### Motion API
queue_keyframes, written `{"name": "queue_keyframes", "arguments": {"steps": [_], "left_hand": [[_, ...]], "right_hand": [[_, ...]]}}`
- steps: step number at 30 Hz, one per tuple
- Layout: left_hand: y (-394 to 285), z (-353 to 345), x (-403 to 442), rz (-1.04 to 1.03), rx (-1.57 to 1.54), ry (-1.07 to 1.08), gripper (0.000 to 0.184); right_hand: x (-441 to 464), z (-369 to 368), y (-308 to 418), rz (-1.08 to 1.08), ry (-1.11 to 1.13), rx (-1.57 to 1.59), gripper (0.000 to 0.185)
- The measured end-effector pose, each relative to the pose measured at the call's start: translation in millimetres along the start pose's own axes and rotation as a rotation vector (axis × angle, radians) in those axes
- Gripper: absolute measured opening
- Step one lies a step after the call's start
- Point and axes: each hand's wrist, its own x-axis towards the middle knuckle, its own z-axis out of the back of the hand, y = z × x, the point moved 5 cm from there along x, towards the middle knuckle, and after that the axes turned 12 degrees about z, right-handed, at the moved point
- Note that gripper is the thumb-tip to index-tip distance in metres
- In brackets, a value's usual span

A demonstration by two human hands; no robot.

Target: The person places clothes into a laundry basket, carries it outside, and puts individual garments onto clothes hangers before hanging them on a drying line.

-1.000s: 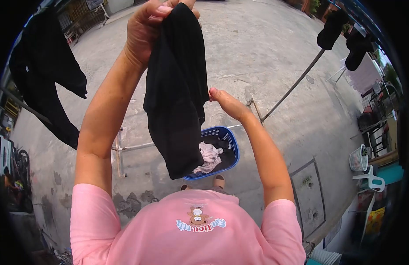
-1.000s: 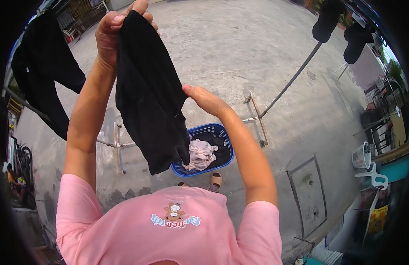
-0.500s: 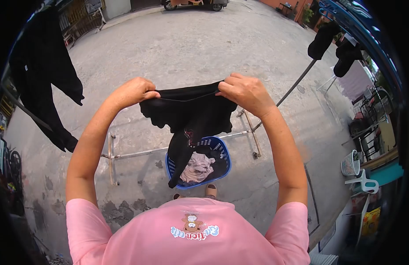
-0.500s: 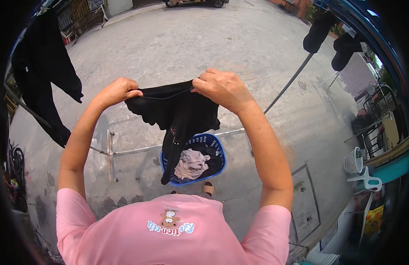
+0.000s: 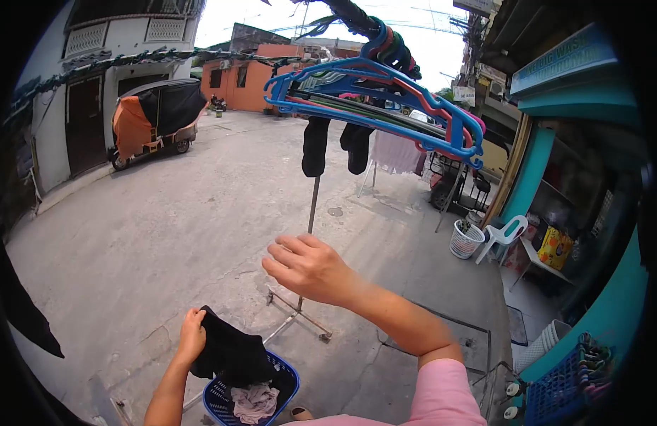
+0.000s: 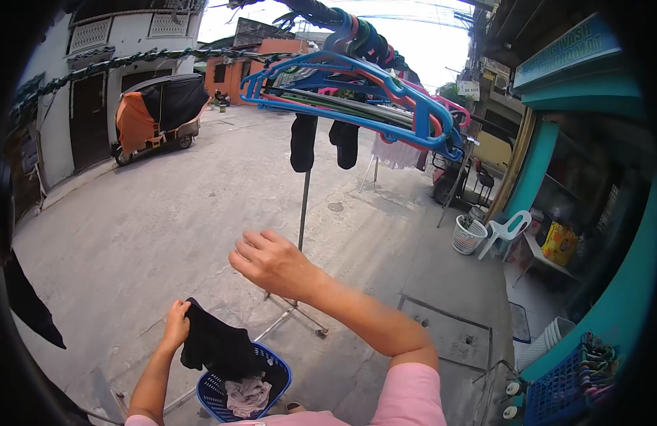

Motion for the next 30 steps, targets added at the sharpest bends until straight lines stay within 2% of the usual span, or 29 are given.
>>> {"name": "queue_keyframes", "arguments": {"steps": [1,2,4,6,7,9,16,18,20,22,24,26,28,29,30], "left_hand": [[-15.7,-3.4,3.0,0.001,0.015,0.020,0.043],[-28.9,-4.5,4.2,0.010,0.032,0.039,0.043],[-51.4,3.3,10.5,0.009,0.045,0.046,0.044],[-70.1,18.0,13.6,-0.101,-0.001,0.015,0.043],[-78.0,25.1,15.4,-0.138,0.049,0.006,0.042],[-81.0,36.8,20.3,-0.238,0.141,-0.002,0.040],[-76.3,75.4,35.7,-0.210,0.296,0.079,0.042],[-70.5,85.1,42.9,-0.079,0.267,0.137,0.043],[-61.9,87.4,52.2,-0.059,0.257,0.179,0.045],[-52.5,86.9,57.5,-0.072,0.210,0.181,0.049],[-46.6,88.0,60.5,0.011,0.129,0.244,0.055],[-41.2,88.2,63.9,-0.006,0.122,0.240,0.056],[-35.0,85.7,67.3,0.029,0.115,0.234,0.055],[-35.0,85.5,68.0,0.025,0.102,0.240,0.055],[-34.9,84.4,67.7,0.040,0.111,0.243,0.055]], "right_hand": [[11.6,54.4,-32.0,-0.014,-0.184,-0.253,0.020],[14.7,92.4,-64.6,-0.094,-0.236,-0.466,0.027],[19.5,150.4,-111.7,-0.306,-0.140,-0.865,0.036],[14.8,171.3,-146.5,-0.393,0.029,-1.000,0.038],[12.5,174.3,-158.6,-0.437,0.111,-1.000,0.033],[5.3,175.8,-174.9,-0.429,0.157,-0.862,0.019],[1.7,195.5,-201.6,-0.494,0.095,-0.757,0.019],[2.5,208.3,-211.8,-0.661,0.123,-0.731,0.021],[-8.2,221.2,-226.1,-0.671,0.050,-0.555,0.022],[-19.0,226.0,-209.6,-0.838,-0.021,-0.412,0.022],[-53.4,229.3,-182.6,-0.416,-0.134,-0.188,0.034],[-76.7,217.6,-149.5,-0.224,0.271,-0.288,0.035],[-72.1,168.3,-97.2,-0.698,-0.029,-0.119,0.026],[-47.9,135.6,-61.4,-0.624,-0.030,-0.067,0.014],[-41.9,108.4,-35.1,-0.703,0.038,0.025,0.010]]}}
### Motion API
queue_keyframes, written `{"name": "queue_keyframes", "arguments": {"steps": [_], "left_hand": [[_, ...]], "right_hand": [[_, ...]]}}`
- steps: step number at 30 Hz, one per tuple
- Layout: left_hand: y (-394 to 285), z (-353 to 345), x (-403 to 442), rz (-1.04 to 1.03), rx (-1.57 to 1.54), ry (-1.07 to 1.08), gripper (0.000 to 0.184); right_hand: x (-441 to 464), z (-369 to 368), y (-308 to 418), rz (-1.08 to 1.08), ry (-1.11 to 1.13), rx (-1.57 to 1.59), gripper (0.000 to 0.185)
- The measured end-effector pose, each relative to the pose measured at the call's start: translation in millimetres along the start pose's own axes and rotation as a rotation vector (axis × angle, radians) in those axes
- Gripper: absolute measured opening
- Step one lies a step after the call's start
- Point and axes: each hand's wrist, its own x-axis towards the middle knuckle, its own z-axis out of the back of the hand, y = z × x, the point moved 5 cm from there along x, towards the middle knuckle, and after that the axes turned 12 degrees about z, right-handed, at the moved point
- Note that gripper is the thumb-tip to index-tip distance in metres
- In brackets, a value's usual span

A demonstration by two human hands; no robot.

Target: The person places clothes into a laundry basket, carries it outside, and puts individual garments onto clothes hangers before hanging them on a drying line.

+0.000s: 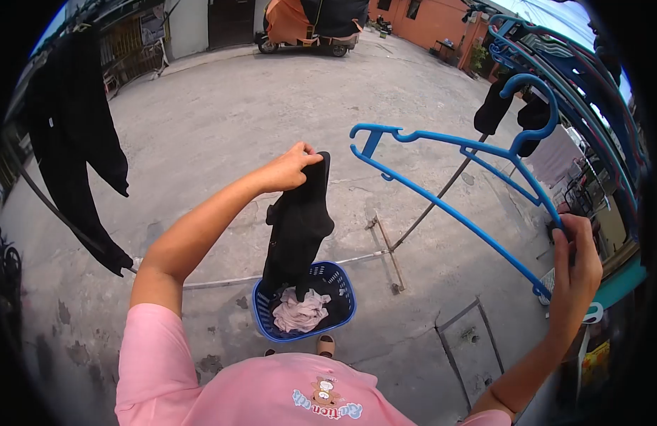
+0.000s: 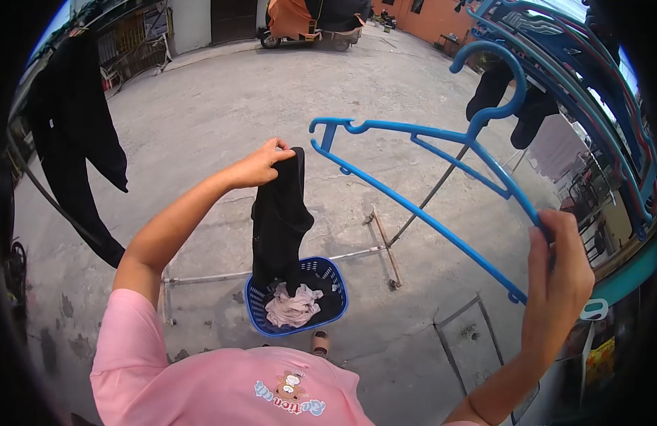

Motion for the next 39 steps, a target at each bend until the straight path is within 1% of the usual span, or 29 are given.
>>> {"name": "queue_keyframes", "arguments": {"steps": [2,7,9,10,12,13,14,15,16,18,19,20,21,22,23,24,25,26,27,28,30,32,34,35,36,37,39], "left_hand": [[-2.6,-1.7,0.9,0.000,0.037,0.018,0.054],[-18.3,-0.7,-9.8,0.066,0.059,0.027,0.052],[-36.2,4.3,-20.6,0.082,0.149,0.004,0.046],[-41.8,4.7,-24.1,0.089,0.148,0.007,0.046],[-55.0,5.5,-31.9,0.002,0.248,-0.081,0.044],[-59.9,4.6,-33.6,-0.027,0.228,-0.116,0.043],[-72.2,8.3,-40.1,-0.024,0.227,-0.106,0.043],[-90.5,17.9,-50.7,0.017,0.159,-0.077,0.046],[-106.2,27.7,-59.9,0.057,0.090,-0.050,0.049],[-129.6,50.2,-78.8,-0.153,-0.346,0.038,0.052],[-133.8,65.3,-84.3,-0.213,-0.301,-0.024,0.053],[-132.3,78.7,-87.1,-0.273,-0.256,-0.086,0.055],[-135.4,91.5,-94.1,-0.509,0.190,-0.390,0.057],[-134.8,92.6,-95.5,-0.526,0.427,-0.592,0.050],[-124.6,89.8,-89.4,-0.418,0.450,-0.509,0.040],[-115.4,86.9,-84.7,-0.310,0.470,-0.428,0.032],[-112.8,84.8,-86.1,-0.318,0.467,-0.425,0.032],[-113.4,84.2,-89.2,-0.311,0.409,-0.445,0.025],[-112.9,83.1,-92.2,-0.300,0.349,-0.463,0.020],[-113.5,81.2,-94.0,-0.303,0.344,-0.459,0.020],[-113.7,87.1,-98.1,-0.257,0.274,-0.543,0.024],[-113.0,93.4,-100.6,-0.276,0.270,-0.569,0.024],[-113.6,102.4,-103.6,-0.276,0.255,-0.609,0.023],[-114.8,106.0,-106.6,-0.264,0.225,-0.600,0.023],[-111.9,108.3,-109.0,-0.264,0.224,-0.599,0.023],[-105.1,112.3,-111.1,-0.224,0.215,-0.595,0.023],[-91.0,119.3,-116.0,-0.167,0.220,-0.581,0.024]], "right_hand": [[-16.7,-52.1,29.5,0.035,0.107,0.071,0.011],[-52.4,-146.0,70.0,0.086,0.196,0.221,0.010],[-54.6,-165.7,86.5,0.116,0.124,0.216,0.010],[-52.8,-173.4,92.4,0.117,0.130,0.221,0.010],[-49.6,-182.3,99.2,0.090,0.009,0.251,0.012],[-50.3,-194.6,99.9,0.085,0.017,0.257,0.012],[-49.9,-205.0,100.0,0.087,-0.037,0.327,0.012],[-49.4,-211.1,98.8,0.087,-0.093,0.393,0.012],[-48.4,-215.2,95.0,0.081,-0.087,0.391,0.012],[-47.6,-221.7,67.6,-0.196,-0.194,0.718,0.011],[-44.1,-216.7,57.6,-0.219,-0.229,0.798,0.011],[-40.2,-212.1,52.9,-0.225,-0.227,0.791,0.011],[-37.2,-206.1,51.2,-0.167,-0.267,0.858,0.011],[-35.6,-199.1,50.4,-0.111,-0.307,0.923,0.012],[-33.4,-194.6,52.0,-0.151,-0.312,1.010,0.014],[-28.7,-190.5,51.5,-0.158,-0.312,1.002,0.014],[-22.3,-177.6,54.7,0.004,-0.403,0.760,0.015],[-19.2,-165.9,61.7,0.162,-0.488,0.512,0.017],[-21.9,-156.9,65.2,0.132,-0.559,0.358,0.022],[-29.1,-155.6,69.1,0.131,-0.555,0.353,0.022],[-50.2,-156.2,86.2,0.322,-0.580,0.509,0.027],[-64.4,-187.8,107.1,0.211,-0.376,0.891,0.029],[-71.5,-218.2,120.0,0.002,-0.220,0.967,0.025],[-78.0,-228.1,117.0,0.001,-0.220,0.966,0.025],[-82.4,-239.2,114.6,0.054,-0.114,0.885,0.022],[-86.6,-248.1,110.8,0.106,-0.008,0.803,0.021],[-80.8,-241.6,90.3,0.105,-0.085,0.795,0.019]]}}
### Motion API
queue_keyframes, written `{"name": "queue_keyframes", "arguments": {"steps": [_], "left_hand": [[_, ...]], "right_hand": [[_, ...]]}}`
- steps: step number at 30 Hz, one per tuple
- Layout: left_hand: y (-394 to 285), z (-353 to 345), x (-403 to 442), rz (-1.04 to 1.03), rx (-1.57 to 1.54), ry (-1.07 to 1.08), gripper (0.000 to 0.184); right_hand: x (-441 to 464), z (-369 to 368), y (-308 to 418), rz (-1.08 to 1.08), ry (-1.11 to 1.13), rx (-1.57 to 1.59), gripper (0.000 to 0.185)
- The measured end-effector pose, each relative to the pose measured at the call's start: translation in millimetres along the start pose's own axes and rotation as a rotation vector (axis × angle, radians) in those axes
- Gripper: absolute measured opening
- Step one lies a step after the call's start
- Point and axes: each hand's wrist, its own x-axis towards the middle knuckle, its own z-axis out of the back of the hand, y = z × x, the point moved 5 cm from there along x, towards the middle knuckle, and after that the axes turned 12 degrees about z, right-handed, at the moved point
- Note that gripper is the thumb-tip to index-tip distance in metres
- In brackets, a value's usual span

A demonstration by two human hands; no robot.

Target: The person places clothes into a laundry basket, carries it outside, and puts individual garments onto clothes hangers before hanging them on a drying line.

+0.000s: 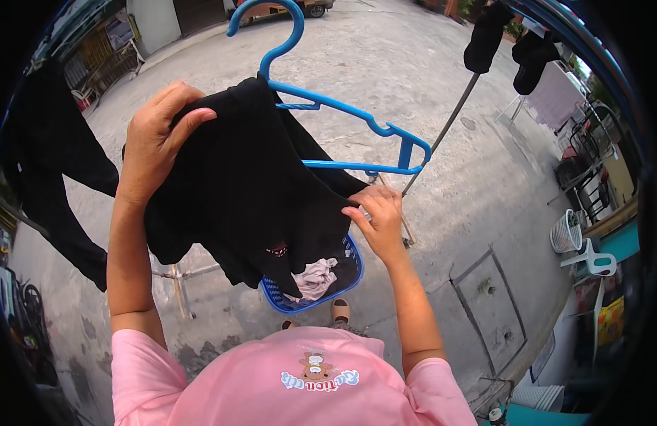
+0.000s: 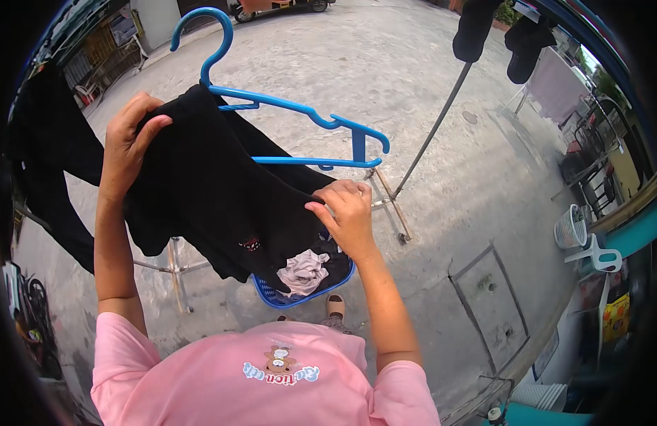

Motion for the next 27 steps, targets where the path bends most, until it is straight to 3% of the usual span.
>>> {"name": "queue_keyframes", "arguments": {"steps": [6,9,14,15,17,19,20,21,23,27], "left_hand": [[30.7,-0.4,-21.4,0.038,0.093,-0.019,0.021],[29.2,-2.1,-24.0,0.022,0.147,-0.077,0.020],[7.7,-19.2,-16.8,-0.057,0.241,-0.129,0.019],[6.9,-22.4,-14.1,-0.051,0.215,-0.148,0.019],[7.6,-21.0,-10.8,-0.003,0.143,-0.141,0.019],[10.2,-20.0,-6.6,0.047,0.069,-0.137,0.019],[9.2,-19.8,-6.6,0.010,0.066,-0.137,0.019],[7.8,-19.5,-7.7,-0.022,0.067,-0.135,0.019],[-0.3,-23.3,-5.3,-0.078,0.159,-0.160,0.019],[7.0,-21.9,3.8,-0.049,0.068,-0.223,0.015]], "right_hand": [[24.7,43.7,-31.1,-0.051,-0.142,0.125,0.013],[54.6,54.0,-32.1,0.067,-0.197,0.042,0.010],[115.8,35.6,11.7,0.317,-0.069,-0.181,0.014],[120.2,27.0,23.9,0.397,0.026,-0.195,0.021],[126.8,33.5,40.0,0.434,-0.065,-0.036,0.030],[126.2,59.1,16.4,0.355,-0.195,-0.266,0.037],[124.6,64.6,-0.8,0.203,-0.139,-0.233,0.043],[122.5,63.8,-18.0,0.057,-0.039,-0.077,0.039],[110.9,55.1,-40.0,-0.249,0.399,0.251,0.034],[103.4,70.6,-63.2,-0.278,0.171,0.351,0.024]]}}
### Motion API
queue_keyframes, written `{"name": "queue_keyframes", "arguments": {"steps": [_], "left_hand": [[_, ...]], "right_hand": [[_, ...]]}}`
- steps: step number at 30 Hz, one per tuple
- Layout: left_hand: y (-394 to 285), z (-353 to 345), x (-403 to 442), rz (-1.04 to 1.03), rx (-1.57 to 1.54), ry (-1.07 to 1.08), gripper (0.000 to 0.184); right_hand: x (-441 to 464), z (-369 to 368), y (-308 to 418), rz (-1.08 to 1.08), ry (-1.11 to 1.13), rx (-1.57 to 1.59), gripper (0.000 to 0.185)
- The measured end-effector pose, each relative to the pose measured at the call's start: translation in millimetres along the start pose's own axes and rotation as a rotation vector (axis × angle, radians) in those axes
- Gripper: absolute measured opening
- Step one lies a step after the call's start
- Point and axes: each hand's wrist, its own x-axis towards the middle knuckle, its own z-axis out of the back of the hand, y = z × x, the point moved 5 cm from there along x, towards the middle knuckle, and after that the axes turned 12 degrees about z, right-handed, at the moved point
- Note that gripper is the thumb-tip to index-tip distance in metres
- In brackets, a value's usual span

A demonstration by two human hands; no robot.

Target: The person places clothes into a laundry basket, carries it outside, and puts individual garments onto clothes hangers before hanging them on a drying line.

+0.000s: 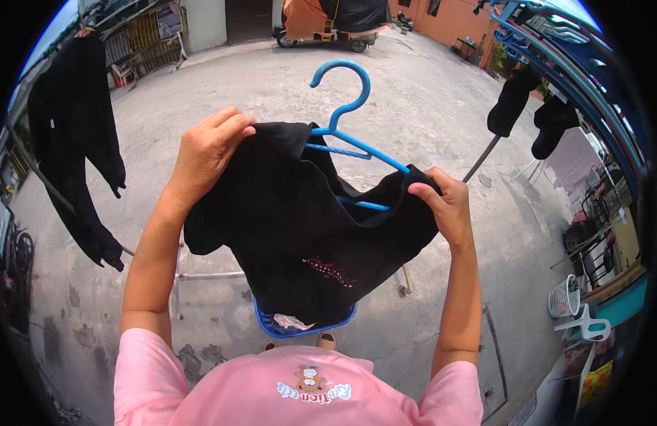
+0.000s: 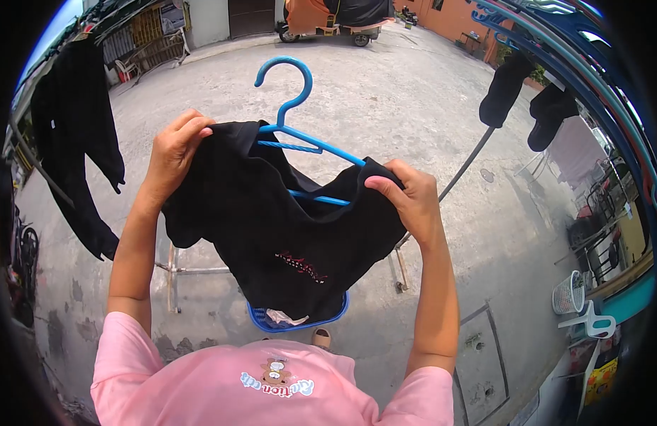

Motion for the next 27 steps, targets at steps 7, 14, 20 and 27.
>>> {"name": "queue_keyframes", "arguments": {"steps": [7,14,20,27], "left_hand": [[-2.4,-19.4,15.1,0.036,0.131,0.010,0.024],[2.7,-43.4,62.6,0.258,0.262,0.383,0.019],[-25.4,8.6,85.7,0.169,0.160,-0.090,0.020],[55.7,-41.9,6.7,0.418,0.086,0.117,0.021]], "right_hand": [[3.8,26.5,-25.2,0.070,-0.208,0.147,0.021],[59.0,43.1,-25.4,0.049,0.156,0.087,0.026],[78.8,69.2,21.3,0.212,-0.083,0.300,0.025],[39.7,-4.4,-27.4,0.061,0.113,0.274,0.017]]}}
